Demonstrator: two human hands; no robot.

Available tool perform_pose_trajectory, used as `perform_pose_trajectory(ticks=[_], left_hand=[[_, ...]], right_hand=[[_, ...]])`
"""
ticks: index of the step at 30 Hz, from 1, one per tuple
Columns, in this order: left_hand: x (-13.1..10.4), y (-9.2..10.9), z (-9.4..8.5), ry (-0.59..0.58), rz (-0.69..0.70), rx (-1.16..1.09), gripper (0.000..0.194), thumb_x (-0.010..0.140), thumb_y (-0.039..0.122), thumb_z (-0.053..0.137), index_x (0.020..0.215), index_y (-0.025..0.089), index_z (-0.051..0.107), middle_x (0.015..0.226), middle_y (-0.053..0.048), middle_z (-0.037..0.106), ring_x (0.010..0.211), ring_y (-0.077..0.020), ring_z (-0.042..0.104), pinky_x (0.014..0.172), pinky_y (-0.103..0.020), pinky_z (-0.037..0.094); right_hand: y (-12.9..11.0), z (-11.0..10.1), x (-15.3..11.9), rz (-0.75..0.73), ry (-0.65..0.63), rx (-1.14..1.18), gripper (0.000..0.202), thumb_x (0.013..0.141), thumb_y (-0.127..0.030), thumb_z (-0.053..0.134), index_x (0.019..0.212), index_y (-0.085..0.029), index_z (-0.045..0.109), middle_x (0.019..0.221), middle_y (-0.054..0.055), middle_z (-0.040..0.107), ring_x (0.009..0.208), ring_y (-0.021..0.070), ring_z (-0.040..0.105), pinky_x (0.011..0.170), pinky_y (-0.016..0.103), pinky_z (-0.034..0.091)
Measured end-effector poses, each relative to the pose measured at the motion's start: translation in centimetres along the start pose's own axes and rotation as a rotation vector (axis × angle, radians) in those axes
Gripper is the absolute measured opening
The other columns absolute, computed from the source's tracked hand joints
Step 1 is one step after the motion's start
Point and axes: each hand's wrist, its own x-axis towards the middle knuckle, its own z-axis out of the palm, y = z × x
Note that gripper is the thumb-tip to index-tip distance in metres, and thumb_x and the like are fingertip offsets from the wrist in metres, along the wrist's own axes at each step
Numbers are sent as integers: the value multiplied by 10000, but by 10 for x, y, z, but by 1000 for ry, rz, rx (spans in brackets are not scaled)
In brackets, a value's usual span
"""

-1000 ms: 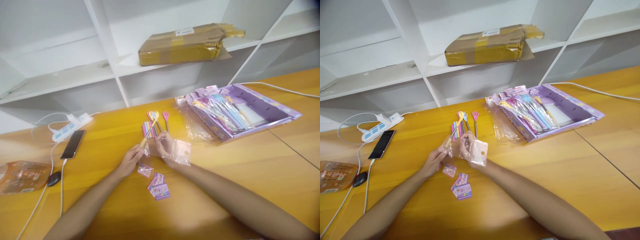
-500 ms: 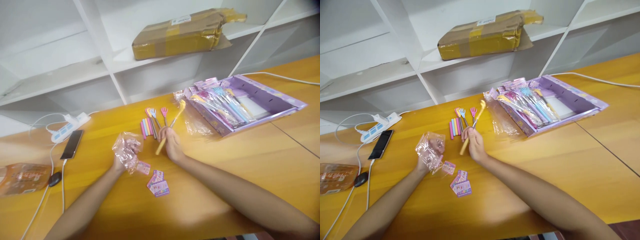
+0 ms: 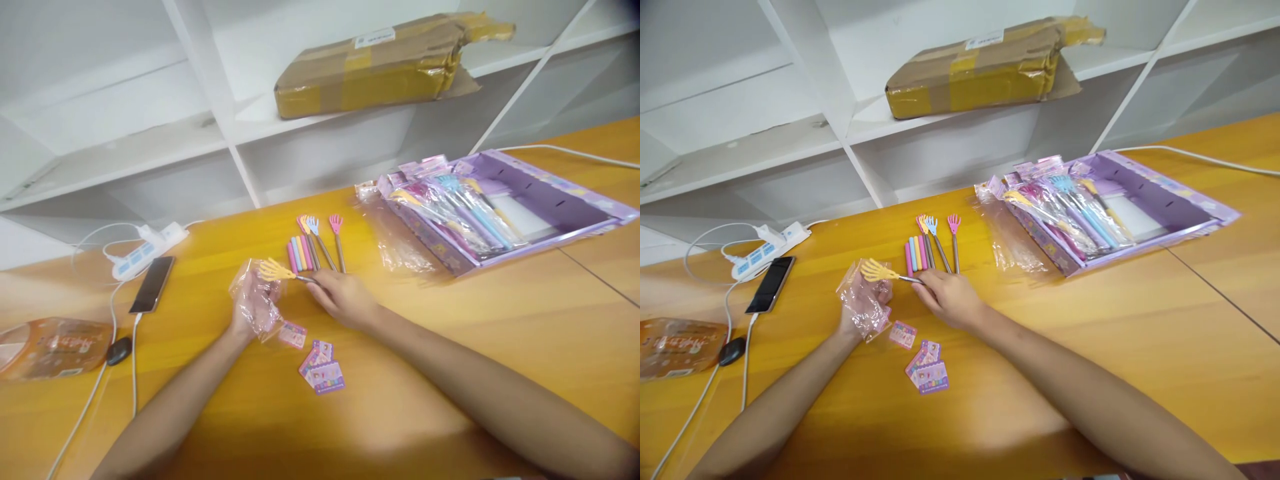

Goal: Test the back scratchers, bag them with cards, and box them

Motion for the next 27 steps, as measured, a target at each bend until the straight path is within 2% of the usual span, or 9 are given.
perform_pose_trajectory(ticks=[3, 7, 11, 14, 16, 20, 22, 27], left_hand=[[4, 0, -4, -21, 47, -50, 333, 912, 519, 823, 907, 195, 744, 821, -30, 736, 611, -157, 639, 536, -274, 541], [10, 2, -8, 25, 175, -164, 259, 908, 452, 848, 921, 209, 759, 935, -30, 779, 714, -154, 701, 599, -256, 574], [12, 4, -5, 50, 157, -164, 253, 920, 440, 841, 905, 198, 770, 945, -42, 784, 713, -144, 701, 602, -248, 570], [11, 4, -4, 68, 122, -141, 242, 957, 430, 805, 976, 188, 800, 1020, -61, 804, 789, -148, 733, 632, -233, 587], [11, 3, -5, 66, 107, -118, 262, 969, 430, 788, 1023, 175, 816, 1046, -73, 812, 762, -143, 728, 623, -230, 587], [11, -1, -11, 37, 86, -36, 311, 957, 469, 791, 1056, 176, 831, 950, -64, 811, 674, -149, 696, 569, -246, 562], [13, -3, -13, 13, 100, 3, 299, 933, 478, 818, 1004, 188, 829, 899, -48, 803, 695, -159, 703, 589, -255, 569], [14, -7, -10, 1, 224, 33, 240, 834, 394, 927, 934, 206, 816, 961, -28, 810, 785, -150, 721, 657, -245, 591]], right_hand=[[4, -2, 1, 91, -59, -306, 422, 1139, -455, 419, 1012, -193, 725, 905, 88, 784, 699, 187, 657, 623, 313, 318], [4, -3, 3, 193, -122, -468, 434, 1125, -477, 436, 984, -187, 726, 860, 85, 786, 657, 183, 643, 610, 327, 218], [1, -6, 6, 195, -192, -508, 484, 1130, -504, 397, 999, -185, 737, 885, 93, 793, 682, 191, 658, 613, 334, 195], [-1, -7, 7, 202, -214, -511, 502, 1138, -497, 375, 1007, -185, 747, 902, 98, 793, 688, 190, 654, 617, 339, 195], [-2, -6, 7, 207, -211, -501, 499, 1142, -488, 372, 1016, -188, 750, 904, 95, 791, 692, 189, 651, 622, 339, 203], [-3, -3, 6, 192, -206, -480, 493, 1144, -486, 379, 1016, -188, 751, 909, 91, 789, 702, 189, 655, 629, 339, 218], [-3, -2, 6, 180, -197, -472, 494, 1143, -487, 384, 1010, -184, 751, 905, 93, 785, 700, 187, 655, 629, 340, 224], [-1, 0, 6, 164, -175, -459, 470, 1141, -476, 410, 987, -187, 746, 904, 86, 783, 696, 179, 650, 626, 334, 236]])
